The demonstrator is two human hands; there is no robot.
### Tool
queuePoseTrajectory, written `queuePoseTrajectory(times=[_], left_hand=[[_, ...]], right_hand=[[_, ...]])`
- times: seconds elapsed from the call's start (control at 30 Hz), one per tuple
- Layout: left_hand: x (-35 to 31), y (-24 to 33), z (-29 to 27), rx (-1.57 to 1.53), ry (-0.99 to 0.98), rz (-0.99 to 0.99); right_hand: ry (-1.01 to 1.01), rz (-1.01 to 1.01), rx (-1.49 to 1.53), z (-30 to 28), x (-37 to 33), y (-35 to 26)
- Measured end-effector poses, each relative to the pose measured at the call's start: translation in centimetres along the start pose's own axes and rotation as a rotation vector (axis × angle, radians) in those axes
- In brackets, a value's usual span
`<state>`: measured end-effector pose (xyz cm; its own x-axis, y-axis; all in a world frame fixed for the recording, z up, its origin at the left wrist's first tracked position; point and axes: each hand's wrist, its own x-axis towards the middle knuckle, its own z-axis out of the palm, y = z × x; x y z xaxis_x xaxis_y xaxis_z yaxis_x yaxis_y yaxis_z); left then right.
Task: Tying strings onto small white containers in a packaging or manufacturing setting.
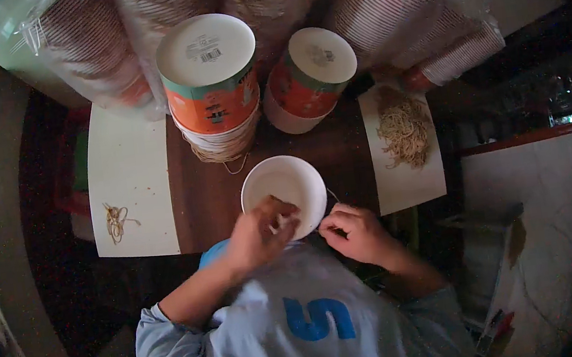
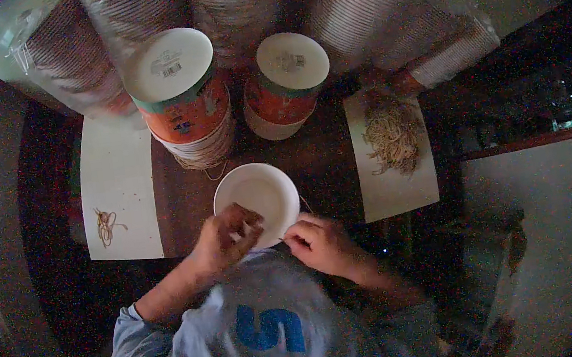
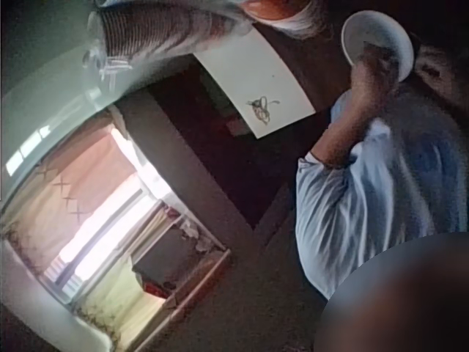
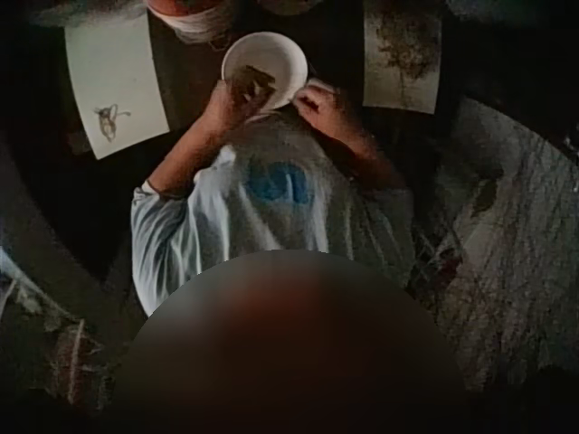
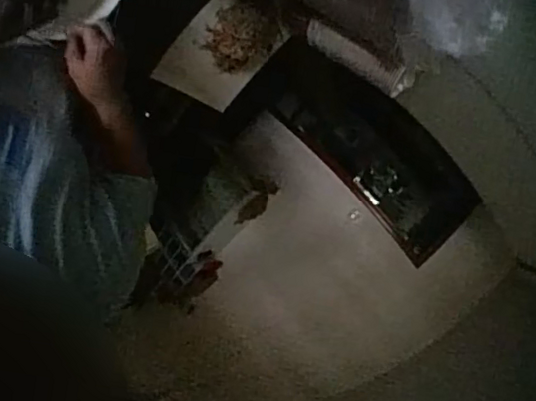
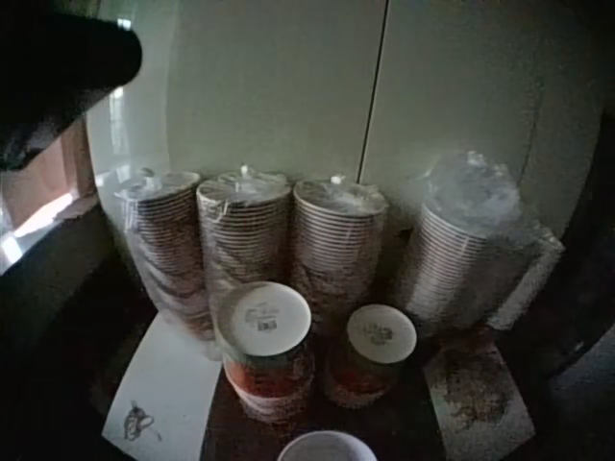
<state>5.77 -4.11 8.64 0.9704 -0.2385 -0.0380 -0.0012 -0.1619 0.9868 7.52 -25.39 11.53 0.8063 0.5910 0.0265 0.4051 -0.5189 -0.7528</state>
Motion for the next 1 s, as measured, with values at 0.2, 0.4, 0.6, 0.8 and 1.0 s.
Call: queuePoseTrajectory(times=[0.2,0.4,0.6,0.8,1.0], left_hand=[[1.9,-5.8,-3.6,0.595,0.286,-0.044],[2.2,-8.2,-3.0,0.302,0.233,-0.149],[1.3,-9.9,-1.7,0.141,0.218,-0.241],[1.5,-10.4,-1.9,-0.018,0.317,-0.247],[1.8,-10.6,-2.5,-0.021,0.306,-0.185]], right_hand=[[-0.553,0.352,0.582,-3.5,0.0,0.6],[-0.072,0.403,0.549,1.1,3.9,1.1],[0.183,0.249,0.358,8.3,7.6,4.5],[0.237,0.119,0.187,9.4,9.2,5.1],[0.217,0.126,0.024,10.0,9.1,5.7]])
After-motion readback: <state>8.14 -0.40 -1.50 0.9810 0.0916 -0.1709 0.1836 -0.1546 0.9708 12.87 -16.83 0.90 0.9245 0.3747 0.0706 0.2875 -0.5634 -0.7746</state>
